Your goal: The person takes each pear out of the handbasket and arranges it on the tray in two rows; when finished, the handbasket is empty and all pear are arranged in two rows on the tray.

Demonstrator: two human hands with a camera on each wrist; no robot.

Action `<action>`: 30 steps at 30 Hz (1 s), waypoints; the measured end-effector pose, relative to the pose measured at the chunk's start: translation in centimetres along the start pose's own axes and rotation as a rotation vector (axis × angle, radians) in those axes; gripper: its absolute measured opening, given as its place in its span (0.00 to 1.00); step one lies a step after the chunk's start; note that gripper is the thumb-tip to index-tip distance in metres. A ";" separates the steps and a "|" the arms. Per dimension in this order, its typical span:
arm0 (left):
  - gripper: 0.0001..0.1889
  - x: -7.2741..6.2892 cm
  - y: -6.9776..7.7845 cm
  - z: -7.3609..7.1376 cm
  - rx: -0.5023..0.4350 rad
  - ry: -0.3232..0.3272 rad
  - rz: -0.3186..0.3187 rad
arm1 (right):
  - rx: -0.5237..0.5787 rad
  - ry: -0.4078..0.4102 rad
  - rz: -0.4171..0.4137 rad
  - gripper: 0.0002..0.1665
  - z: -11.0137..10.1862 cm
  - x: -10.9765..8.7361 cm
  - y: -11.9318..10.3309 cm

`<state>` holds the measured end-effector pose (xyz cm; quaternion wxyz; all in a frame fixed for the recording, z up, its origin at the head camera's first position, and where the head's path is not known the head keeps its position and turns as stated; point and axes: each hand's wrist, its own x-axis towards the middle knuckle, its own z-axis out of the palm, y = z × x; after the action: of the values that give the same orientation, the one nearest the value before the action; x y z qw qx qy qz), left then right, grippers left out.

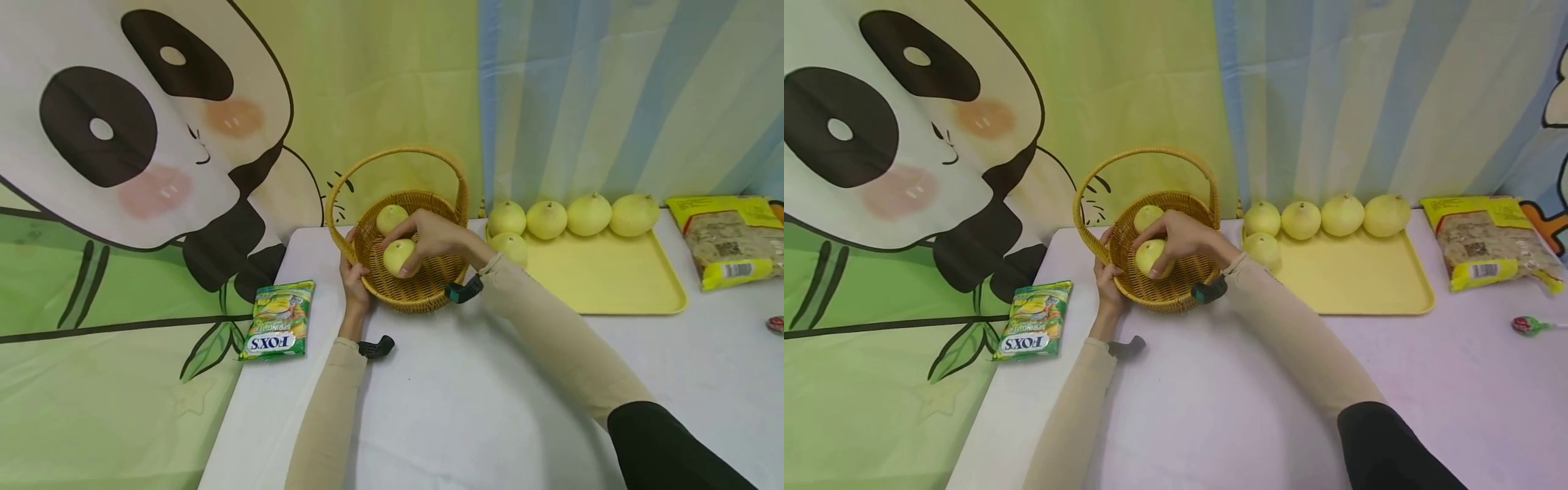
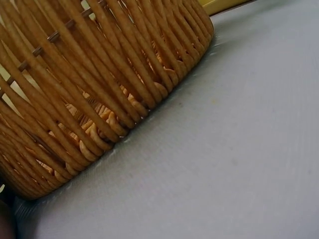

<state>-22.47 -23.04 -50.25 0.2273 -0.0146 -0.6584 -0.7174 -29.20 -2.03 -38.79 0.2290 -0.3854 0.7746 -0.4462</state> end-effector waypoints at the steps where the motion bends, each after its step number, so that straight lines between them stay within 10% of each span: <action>1: 0.49 0.0 0.0 0.0 0.001 0.000 0.001 | 0.011 0.026 -0.008 0.36 -0.4 -0.6 -0.2; 11: 0.49 0.2 -0.4 -0.5 -0.027 0.000 0.009 | 0.011 0.257 -0.040 0.37 -4.4 -7.3 -1.1; 30: 0.49 0.0 0.1 -1.3 -0.052 -0.005 0.033 | -0.035 0.611 0.216 0.37 -8.1 -20.1 2.3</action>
<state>-22.06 -24.24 -50.28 0.2370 -0.0334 -0.6396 -0.7305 -23.74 18.94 -36.57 0.0251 -0.1531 0.8515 -0.5009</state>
